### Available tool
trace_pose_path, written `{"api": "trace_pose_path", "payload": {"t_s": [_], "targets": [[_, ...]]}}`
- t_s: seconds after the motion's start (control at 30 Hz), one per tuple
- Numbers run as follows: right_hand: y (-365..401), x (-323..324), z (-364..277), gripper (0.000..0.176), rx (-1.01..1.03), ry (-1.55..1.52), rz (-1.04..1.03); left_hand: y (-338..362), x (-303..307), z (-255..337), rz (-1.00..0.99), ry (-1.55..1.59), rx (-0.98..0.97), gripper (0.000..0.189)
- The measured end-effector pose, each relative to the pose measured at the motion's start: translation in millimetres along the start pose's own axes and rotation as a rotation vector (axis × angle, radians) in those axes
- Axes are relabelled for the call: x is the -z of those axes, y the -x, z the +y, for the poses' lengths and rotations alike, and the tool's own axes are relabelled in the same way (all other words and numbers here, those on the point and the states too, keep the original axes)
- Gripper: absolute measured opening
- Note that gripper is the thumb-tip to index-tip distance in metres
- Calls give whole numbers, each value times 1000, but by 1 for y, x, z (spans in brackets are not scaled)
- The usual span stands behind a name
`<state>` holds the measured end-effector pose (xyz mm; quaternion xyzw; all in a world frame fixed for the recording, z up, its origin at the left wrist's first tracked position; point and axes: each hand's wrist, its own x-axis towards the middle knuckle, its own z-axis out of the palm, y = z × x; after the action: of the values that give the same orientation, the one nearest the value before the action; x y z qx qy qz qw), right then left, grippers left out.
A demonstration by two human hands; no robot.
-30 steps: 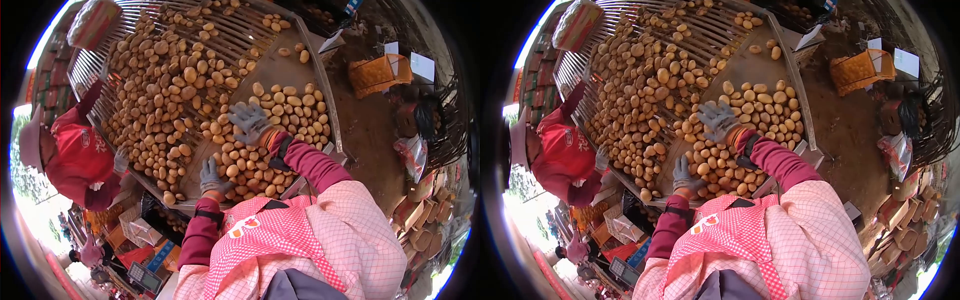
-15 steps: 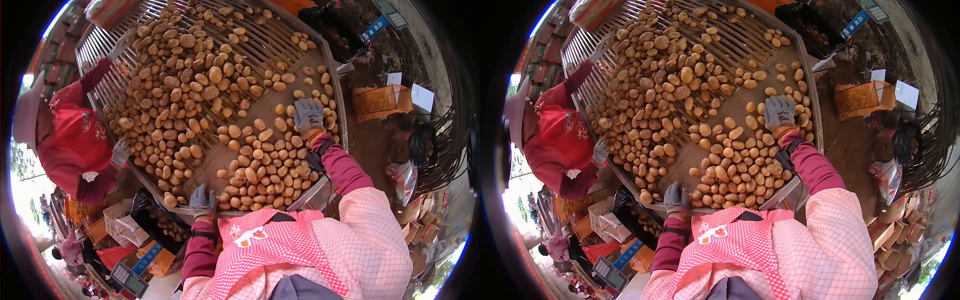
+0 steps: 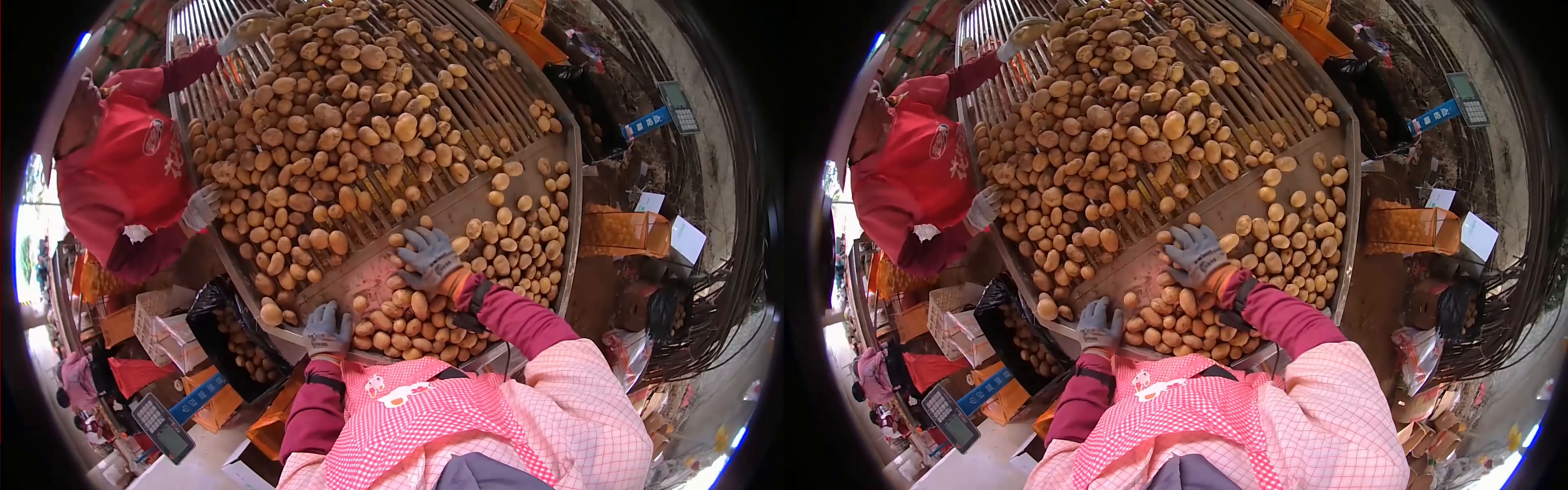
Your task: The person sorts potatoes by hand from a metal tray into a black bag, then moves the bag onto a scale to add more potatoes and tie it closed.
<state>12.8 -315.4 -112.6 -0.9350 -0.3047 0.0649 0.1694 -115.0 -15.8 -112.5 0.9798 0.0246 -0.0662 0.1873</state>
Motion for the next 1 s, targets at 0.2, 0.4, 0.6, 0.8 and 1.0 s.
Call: {"api": "trace_pose_path", "payload": {"t_s": [0.2,0.4,0.6,0.8,1.0], "targets": [[-29,68,69,36,-285,-58,-107,3,1,0,21,6,9,43],[-97,39,133,44,-408,148,386,-1,2,-4,24,20,8,41],[-79,9,139,59,-523,159,397,2,3,-3,61,33,-20,37],[-36,-10,140,56,-375,65,403,3,-3,-8,103,23,-58,36],[15,14,55,53,-449,-251,316,6,-5,-12,132,24,-78,37]]}}
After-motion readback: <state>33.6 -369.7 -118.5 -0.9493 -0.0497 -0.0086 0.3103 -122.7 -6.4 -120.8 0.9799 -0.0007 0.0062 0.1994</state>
